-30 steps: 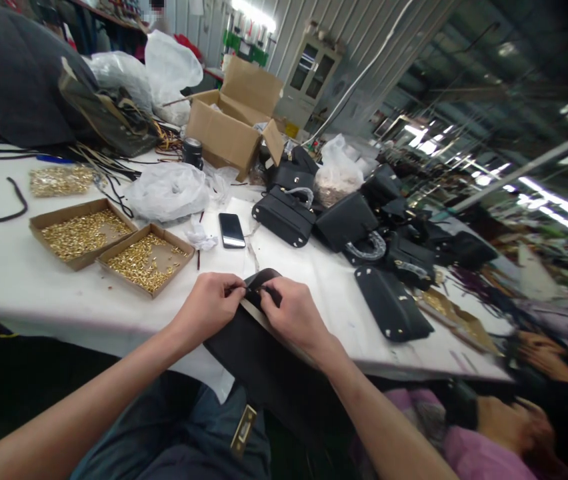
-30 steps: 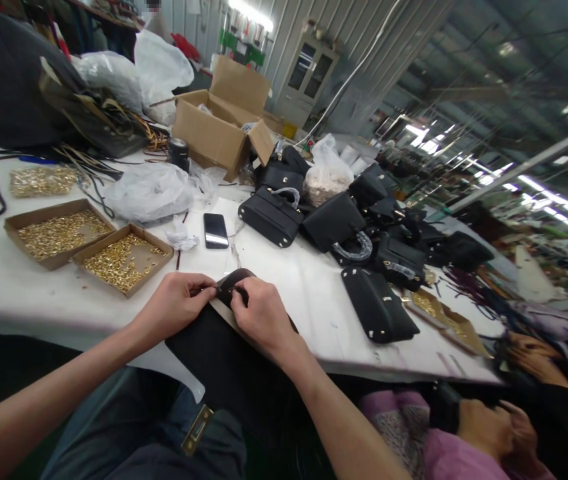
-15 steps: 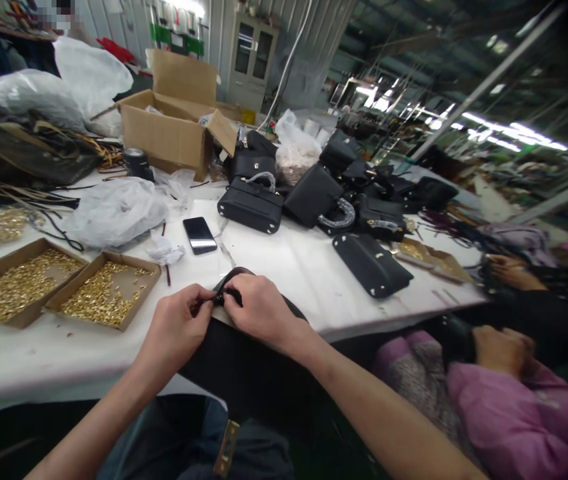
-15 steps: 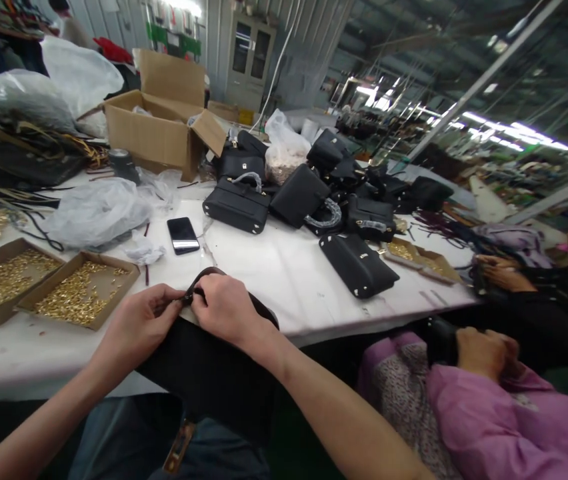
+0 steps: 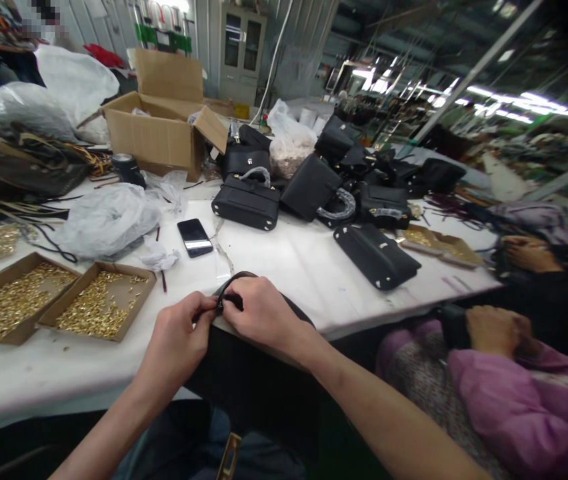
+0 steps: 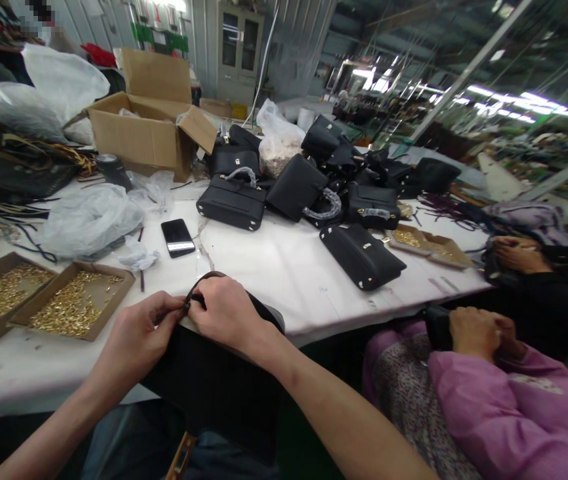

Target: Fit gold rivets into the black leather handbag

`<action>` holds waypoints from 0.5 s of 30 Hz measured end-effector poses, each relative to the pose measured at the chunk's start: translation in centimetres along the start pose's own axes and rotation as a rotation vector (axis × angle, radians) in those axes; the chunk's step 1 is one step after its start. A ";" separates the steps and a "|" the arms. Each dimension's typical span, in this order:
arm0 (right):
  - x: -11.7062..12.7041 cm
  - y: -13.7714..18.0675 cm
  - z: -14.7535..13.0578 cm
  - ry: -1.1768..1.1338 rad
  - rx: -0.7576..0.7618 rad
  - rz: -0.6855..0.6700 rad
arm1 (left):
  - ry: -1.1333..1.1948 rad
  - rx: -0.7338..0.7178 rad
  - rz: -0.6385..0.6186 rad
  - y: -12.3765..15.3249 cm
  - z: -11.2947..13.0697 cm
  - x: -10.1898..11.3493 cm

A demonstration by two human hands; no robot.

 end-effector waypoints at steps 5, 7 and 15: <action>0.4 0.0 0.3 0.015 0.081 -0.023 | 0.004 0.053 0.105 0.2 -0.5 -1.0; 0.4 0.0 0.4 0.038 0.099 -0.014 | 0.039 0.088 0.140 0.3 -0.9 -1.3; -0.4 0.6 0.3 0.136 0.084 -0.011 | 0.263 0.204 0.143 2.2 -1.1 -1.2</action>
Point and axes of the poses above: each hand's wrist, its own y-axis away from the middle knuckle, its own x-axis out of the back of the hand, z = x × y, the point moved 3 cm from there along -y, towards the middle knuckle, and after that the axes turned 14 degrees about -x, right-handed, at the moved point
